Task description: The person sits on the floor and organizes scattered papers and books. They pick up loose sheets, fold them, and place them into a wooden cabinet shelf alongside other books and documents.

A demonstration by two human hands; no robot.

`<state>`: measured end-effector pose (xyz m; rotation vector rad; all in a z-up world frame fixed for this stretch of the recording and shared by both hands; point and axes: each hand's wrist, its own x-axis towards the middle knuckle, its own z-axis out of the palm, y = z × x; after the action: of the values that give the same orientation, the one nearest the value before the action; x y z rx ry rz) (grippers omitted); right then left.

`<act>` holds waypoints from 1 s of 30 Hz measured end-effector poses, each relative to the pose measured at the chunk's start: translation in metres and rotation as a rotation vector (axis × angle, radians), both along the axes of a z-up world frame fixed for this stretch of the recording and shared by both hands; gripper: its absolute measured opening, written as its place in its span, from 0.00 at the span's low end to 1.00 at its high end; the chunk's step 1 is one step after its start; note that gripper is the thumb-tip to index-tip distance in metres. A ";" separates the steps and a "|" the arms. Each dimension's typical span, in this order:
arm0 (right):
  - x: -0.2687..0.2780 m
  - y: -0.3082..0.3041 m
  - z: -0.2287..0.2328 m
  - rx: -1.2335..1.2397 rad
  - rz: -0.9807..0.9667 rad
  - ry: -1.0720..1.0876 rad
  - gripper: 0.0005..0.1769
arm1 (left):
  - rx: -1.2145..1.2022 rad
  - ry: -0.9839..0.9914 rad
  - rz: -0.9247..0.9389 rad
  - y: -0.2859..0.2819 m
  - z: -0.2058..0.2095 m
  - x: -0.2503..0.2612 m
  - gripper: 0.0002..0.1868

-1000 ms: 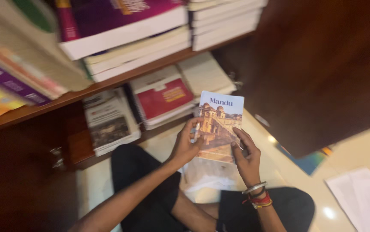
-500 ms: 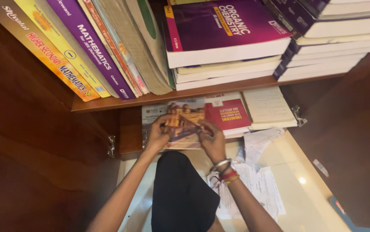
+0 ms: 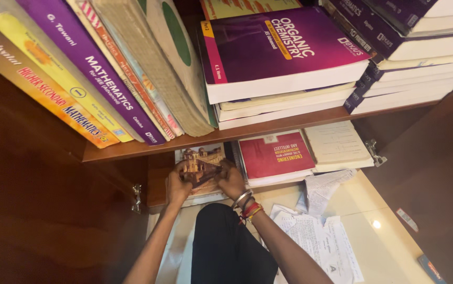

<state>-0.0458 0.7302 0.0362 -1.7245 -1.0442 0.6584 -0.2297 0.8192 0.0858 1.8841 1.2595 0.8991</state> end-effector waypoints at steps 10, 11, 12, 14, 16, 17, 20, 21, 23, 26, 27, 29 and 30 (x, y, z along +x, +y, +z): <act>-0.009 -0.027 0.025 0.469 0.121 -0.221 0.38 | 0.719 0.139 -0.030 -0.025 -0.003 0.025 0.39; -0.007 -0.038 0.034 0.436 0.118 -0.206 0.38 | 0.641 0.114 -0.083 -0.028 0.005 0.029 0.40; -0.005 -0.049 0.045 0.406 0.109 -0.193 0.37 | 0.566 0.088 -0.140 -0.032 0.017 0.034 0.41; 0.000 -0.080 0.065 0.386 0.064 0.027 0.36 | -0.086 -0.106 -0.273 -0.053 0.042 0.042 0.41; 0.014 -0.108 0.081 0.433 0.009 0.197 0.36 | -0.325 -0.250 -0.453 -0.076 0.064 0.060 0.39; 0.022 -0.120 0.086 0.489 -0.024 0.258 0.37 | -0.237 -0.309 -0.567 -0.087 0.073 0.069 0.38; 0.048 -0.173 0.096 0.599 -0.124 0.268 0.39 | -0.112 -0.393 -0.837 -0.128 0.089 0.096 0.39; 0.055 -0.193 0.100 0.628 -0.159 0.244 0.40 | -0.092 -0.403 -0.917 -0.141 0.093 0.105 0.41; 0.068 -0.239 0.104 0.612 -0.228 0.255 0.39 | -0.115 -0.452 -1.048 -0.173 0.095 0.125 0.42; 0.086 -0.314 0.110 0.613 -0.369 0.212 0.37 | -0.193 -0.419 -1.173 -0.227 0.095 0.158 0.43; 0.090 -0.339 0.111 0.617 -0.421 0.189 0.35 | -0.224 -0.385 -1.201 -0.247 0.096 0.167 0.43; 0.102 -0.389 0.111 0.629 -0.519 0.166 0.35 | -0.314 -0.375 -1.300 -0.290 0.096 0.188 0.41; 0.103 -0.416 0.110 0.624 -0.581 0.154 0.35 | -0.376 -0.366 -1.356 -0.312 0.095 0.196 0.40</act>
<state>0.0569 0.3141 0.1461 -1.2963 -0.5118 0.0685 -0.0337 0.5074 0.1806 1.6301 -0.1923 0.1867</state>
